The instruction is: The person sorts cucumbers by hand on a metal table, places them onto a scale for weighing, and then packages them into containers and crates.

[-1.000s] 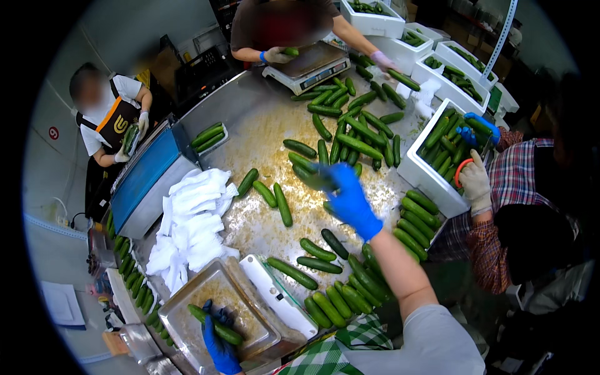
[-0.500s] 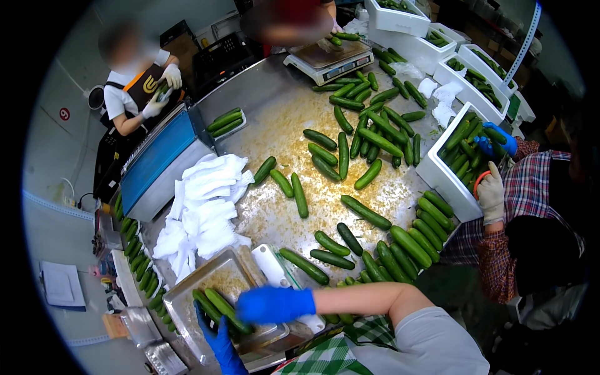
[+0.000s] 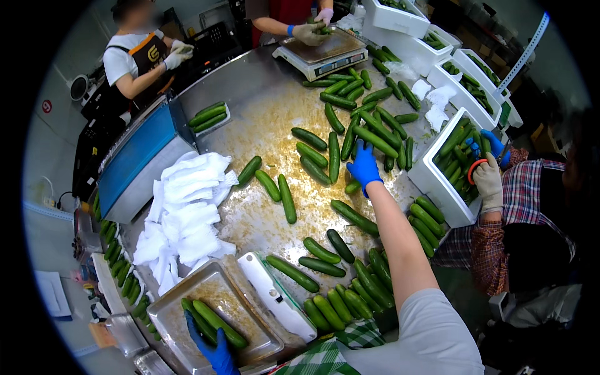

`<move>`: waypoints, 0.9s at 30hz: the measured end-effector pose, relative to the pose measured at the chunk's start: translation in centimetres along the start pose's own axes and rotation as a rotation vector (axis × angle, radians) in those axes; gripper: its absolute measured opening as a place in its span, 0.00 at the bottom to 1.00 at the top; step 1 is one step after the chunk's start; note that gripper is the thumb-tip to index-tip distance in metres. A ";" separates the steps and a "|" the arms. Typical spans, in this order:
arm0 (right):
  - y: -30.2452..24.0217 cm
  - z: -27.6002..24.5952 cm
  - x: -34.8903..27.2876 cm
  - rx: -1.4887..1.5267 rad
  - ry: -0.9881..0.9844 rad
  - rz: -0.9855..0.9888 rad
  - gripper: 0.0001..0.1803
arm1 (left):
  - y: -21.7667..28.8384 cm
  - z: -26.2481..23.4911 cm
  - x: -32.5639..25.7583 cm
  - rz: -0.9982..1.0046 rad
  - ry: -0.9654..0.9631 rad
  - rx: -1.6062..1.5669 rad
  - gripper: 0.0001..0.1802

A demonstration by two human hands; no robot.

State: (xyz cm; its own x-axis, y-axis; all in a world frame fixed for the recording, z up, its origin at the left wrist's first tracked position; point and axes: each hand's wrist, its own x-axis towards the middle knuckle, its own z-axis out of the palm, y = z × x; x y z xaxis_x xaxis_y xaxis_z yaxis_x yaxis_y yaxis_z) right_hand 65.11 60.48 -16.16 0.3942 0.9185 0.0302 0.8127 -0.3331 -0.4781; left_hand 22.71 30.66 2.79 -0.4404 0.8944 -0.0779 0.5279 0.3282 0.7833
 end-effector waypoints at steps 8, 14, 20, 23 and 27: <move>1.7 3.3 3.8 -0.184 0.093 -0.006 0.43 | -7.3 -0.6 0.9 0.010 0.019 -0.112 0.43; 4.1 0.1 4.7 0.085 0.081 -0.165 0.31 | -6.5 -0.5 1.2 0.009 0.003 -0.068 0.43; -6.3 -9.0 -5.8 1.133 -0.237 0.064 0.26 | -7.4 -0.5 0.7 0.034 0.038 -0.098 0.42; -9.6 -11.5 -12.6 1.317 -0.526 -0.103 0.28 | -7.3 -0.4 1.2 0.066 0.018 -0.108 0.42; -16.4 -11.3 -21.8 1.036 -0.710 -0.601 0.33 | -7.5 -0.7 0.7 0.044 0.033 -0.142 0.43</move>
State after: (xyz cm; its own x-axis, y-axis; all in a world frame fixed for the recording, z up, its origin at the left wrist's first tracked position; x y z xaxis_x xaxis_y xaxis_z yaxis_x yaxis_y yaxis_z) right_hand 48.04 43.53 0.94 -0.4513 0.8774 0.1626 -0.0297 0.1673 -0.9855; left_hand 17.96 28.62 -2.67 -0.4438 0.8958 -0.0236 0.4397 0.2407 0.8653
